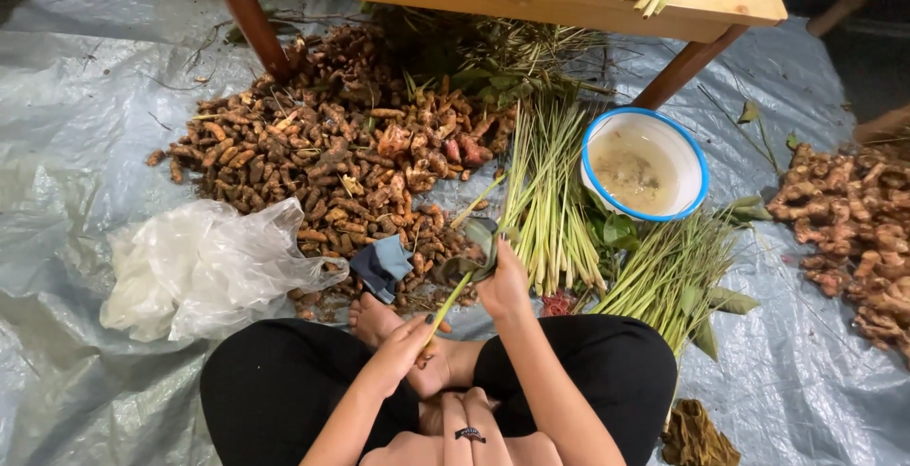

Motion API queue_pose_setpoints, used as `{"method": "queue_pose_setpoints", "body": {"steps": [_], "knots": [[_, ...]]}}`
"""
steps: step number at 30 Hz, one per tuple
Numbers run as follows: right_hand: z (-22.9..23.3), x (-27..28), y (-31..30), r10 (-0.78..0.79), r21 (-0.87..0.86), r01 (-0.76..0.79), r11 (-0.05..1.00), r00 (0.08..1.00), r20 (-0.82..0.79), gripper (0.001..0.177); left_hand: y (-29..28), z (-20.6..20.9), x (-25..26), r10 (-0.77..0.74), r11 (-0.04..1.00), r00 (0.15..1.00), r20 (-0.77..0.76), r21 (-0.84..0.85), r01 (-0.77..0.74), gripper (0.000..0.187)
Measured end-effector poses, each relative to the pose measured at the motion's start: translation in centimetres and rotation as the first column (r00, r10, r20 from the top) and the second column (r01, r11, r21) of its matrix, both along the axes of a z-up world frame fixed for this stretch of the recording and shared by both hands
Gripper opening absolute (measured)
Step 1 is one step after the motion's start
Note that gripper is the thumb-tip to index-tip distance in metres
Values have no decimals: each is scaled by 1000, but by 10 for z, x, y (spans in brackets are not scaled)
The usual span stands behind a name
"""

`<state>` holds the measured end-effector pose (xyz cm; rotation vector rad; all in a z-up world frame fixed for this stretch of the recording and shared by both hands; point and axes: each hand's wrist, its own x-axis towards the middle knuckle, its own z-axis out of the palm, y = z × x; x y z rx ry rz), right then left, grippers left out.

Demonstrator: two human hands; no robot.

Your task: Trimming and cutting lemongrass stalks using a small blade while sitting on the floor in a processing area.

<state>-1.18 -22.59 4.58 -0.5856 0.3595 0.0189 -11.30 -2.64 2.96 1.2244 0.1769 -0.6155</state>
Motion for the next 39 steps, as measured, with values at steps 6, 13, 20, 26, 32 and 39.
{"method": "queue_pose_setpoints", "body": {"steps": [6, 13, 20, 26, 32, 39], "knots": [[14, 23, -32, -42, -84, 45, 995, 999, 28, 27, 2, 15, -9, -223, 974, 974, -45, -39, 222, 33], [16, -3, -10, 13, -141, -4, 990, 998, 59, 13, -18, -11, -10, -19, 990, 1000, 9, -140, 20, 12], [37, -54, 21, 127, -388, -172, 905, 982, -140, 30, -39, -46, 3, 140, 960, 988, 64, -255, -119, 5], [5, -65, 19, 169, -461, -252, 851, 962, -214, 37, -48, -11, 16, 115, 993, 983, 146, -28, -112, 10], [-37, -65, 4, 199, -512, -292, 808, 953, -229, 59, 0, 17, 41, -157, 874, 940, 303, 486, -11, 15], [-84, -86, 17, 364, -639, -354, 683, 923, -122, 37, -20, 73, 58, 85, 951, 902, 424, 236, -200, 24]]}}
